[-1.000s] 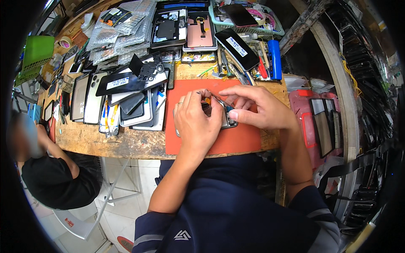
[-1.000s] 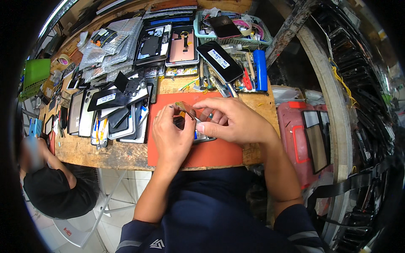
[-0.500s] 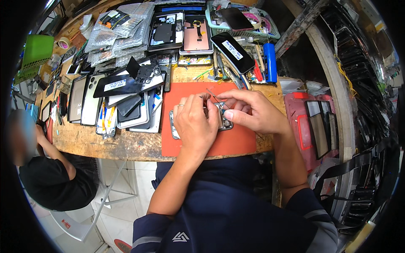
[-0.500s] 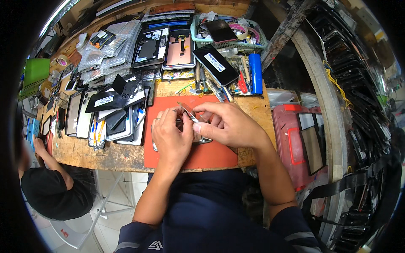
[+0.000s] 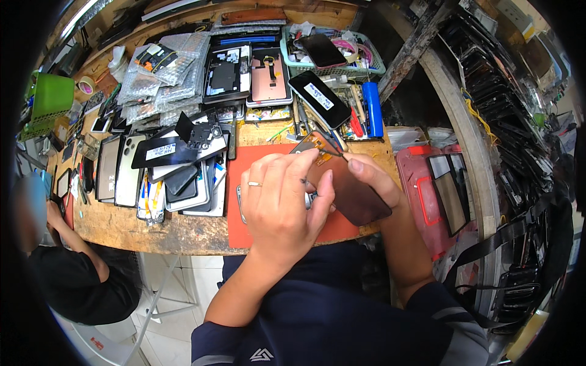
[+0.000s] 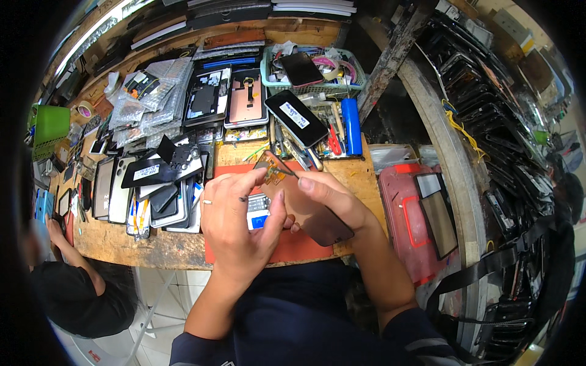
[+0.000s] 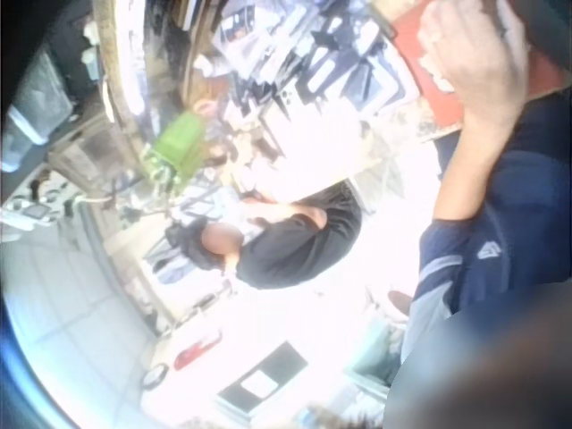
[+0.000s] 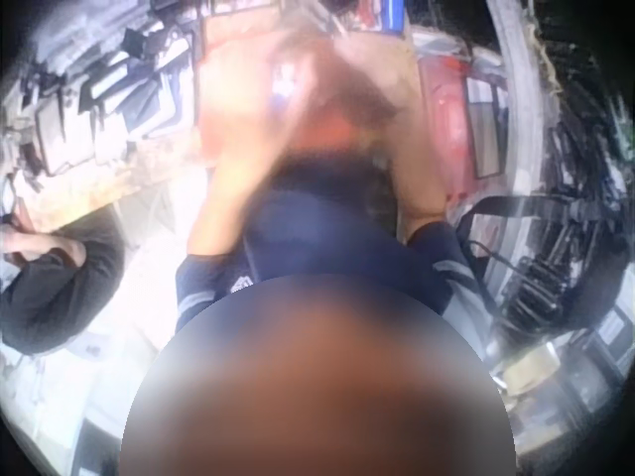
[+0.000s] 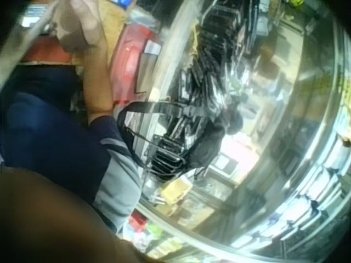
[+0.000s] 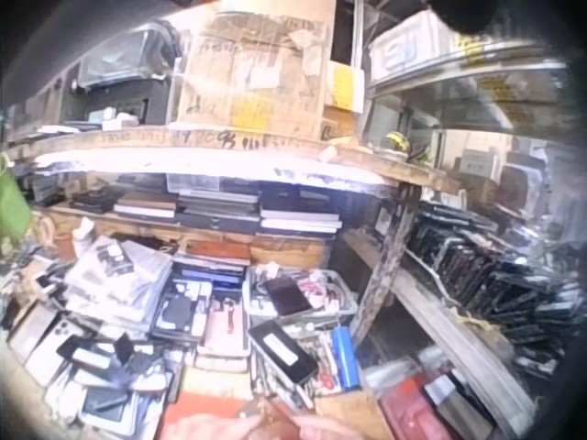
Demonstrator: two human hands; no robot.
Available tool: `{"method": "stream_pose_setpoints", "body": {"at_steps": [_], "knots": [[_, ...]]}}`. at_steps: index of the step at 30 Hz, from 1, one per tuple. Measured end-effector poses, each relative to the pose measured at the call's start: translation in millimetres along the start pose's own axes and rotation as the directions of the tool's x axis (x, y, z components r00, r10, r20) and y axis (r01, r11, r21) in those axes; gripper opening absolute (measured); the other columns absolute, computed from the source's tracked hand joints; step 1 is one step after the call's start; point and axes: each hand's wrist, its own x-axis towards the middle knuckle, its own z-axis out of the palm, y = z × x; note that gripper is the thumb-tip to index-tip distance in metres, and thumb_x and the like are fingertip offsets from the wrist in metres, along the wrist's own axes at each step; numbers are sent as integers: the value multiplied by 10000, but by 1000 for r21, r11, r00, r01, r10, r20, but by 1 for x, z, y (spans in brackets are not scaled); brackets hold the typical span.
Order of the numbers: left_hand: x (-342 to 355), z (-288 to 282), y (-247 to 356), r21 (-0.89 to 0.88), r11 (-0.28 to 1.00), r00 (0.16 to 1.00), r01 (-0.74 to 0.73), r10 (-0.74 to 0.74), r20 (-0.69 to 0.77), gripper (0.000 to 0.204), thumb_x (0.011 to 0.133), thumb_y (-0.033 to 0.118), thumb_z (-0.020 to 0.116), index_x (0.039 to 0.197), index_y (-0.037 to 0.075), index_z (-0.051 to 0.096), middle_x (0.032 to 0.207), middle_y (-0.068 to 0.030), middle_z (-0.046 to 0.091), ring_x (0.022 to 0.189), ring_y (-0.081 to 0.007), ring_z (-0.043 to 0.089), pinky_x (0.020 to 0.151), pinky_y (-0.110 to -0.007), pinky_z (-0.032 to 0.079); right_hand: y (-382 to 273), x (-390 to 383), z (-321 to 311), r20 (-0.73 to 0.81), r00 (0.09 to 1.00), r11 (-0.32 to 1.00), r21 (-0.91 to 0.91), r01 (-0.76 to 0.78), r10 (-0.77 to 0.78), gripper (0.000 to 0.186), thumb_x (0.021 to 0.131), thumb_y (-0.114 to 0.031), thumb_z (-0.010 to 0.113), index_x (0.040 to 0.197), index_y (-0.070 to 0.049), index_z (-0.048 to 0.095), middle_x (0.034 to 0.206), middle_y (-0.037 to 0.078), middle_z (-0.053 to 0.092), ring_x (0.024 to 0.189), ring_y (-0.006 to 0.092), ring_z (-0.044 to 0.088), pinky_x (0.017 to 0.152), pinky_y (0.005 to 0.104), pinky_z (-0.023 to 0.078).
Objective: The person unpacks a smartphone battery, then disassembles a smartphone, removes the old battery, and installs a new one. They use a prying tool and apply adhesive to secure the back cover before reassembling the device.
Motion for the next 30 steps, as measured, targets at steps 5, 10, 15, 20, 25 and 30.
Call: {"method": "stream_pose_setpoints", "body": {"at_steps": [5, 10, 15, 20, 25, 30], "knots": [[5, 3, 0, -22, 992, 993, -122, 122, 1, 567, 782, 81, 837, 1343, 75, 753, 1175, -71, 743, 1063, -298, 676, 873, -435, 522, 19, 1, -12, 6, 1000, 999, -41, 12, -12, 616, 1137, -460, 591, 1462, 63, 579, 1081, 130, 733, 920, 173, 732, 826, 327, 603], [18, -8, -9, -135, 956, 947, -259, 279, 157, 654, 741, 141, 790, 1390, 72, 746, 1099, -41, 753, 1059, -268, 678, 858, -420, 535, 4, -7, -11, 68, 995, 995, -70, -72, 77, 633, 1130, -461, 599, 1490, 59, 573, 1108, 155, 740, 907, 179, 735, 802, 326, 612], [21, -7, -26, -269, 902, 928, -337, 366, 66, 631, 696, 124, 820, 1319, 44, 761, 936, -44, 744, 920, -256, 693, 788, -403, 538, -7, -10, -2, 112, 989, 994, -54, -91, 97, 737, 1065, -561, 587, 1448, 68, 594, 1154, 217, 743, 866, 218, 748, 765, 341, 627], [12, -16, -23, -328, 920, 972, -213, 233, 21, 459, 787, -46, 850, 1230, 6, 742, 938, -78, 766, 828, -258, 710, 752, -391, 548, -5, -16, -7, 19, 993, 985, 131, -116, 115, 763, 1030, -581, 581, 1381, 95, 616, 1154, 260, 745, 838, 261, 769, 749, 367, 649], [4, -20, -19, -414, 902, 989, -121, 143, 21, 395, 828, -146, 833, 1176, 2, 717, 958, -99, 792, 872, -279, 771, 772, -370, 573, -6, -17, -3, 35, 997, 990, 115, -77, 73, 783, 1015, -577, 601, 1382, 115, 597, 1160, 277, 745, 843, 269, 772, 748, 370, 651], [-2, -19, -17, -455, 888, 997, -68, 81, 8, 333, 858, -149, 825, 1137, -11, 705, 976, -123, 801, 909, -288, 795, 805, -375, 597, -2, -16, -4, 25, 997, 991, 113, -69, 66, 788, 1003, -569, 625, 1380, 123, 594, 1177, 279, 741, 860, 262, 768, 754, 368, 647]]}}
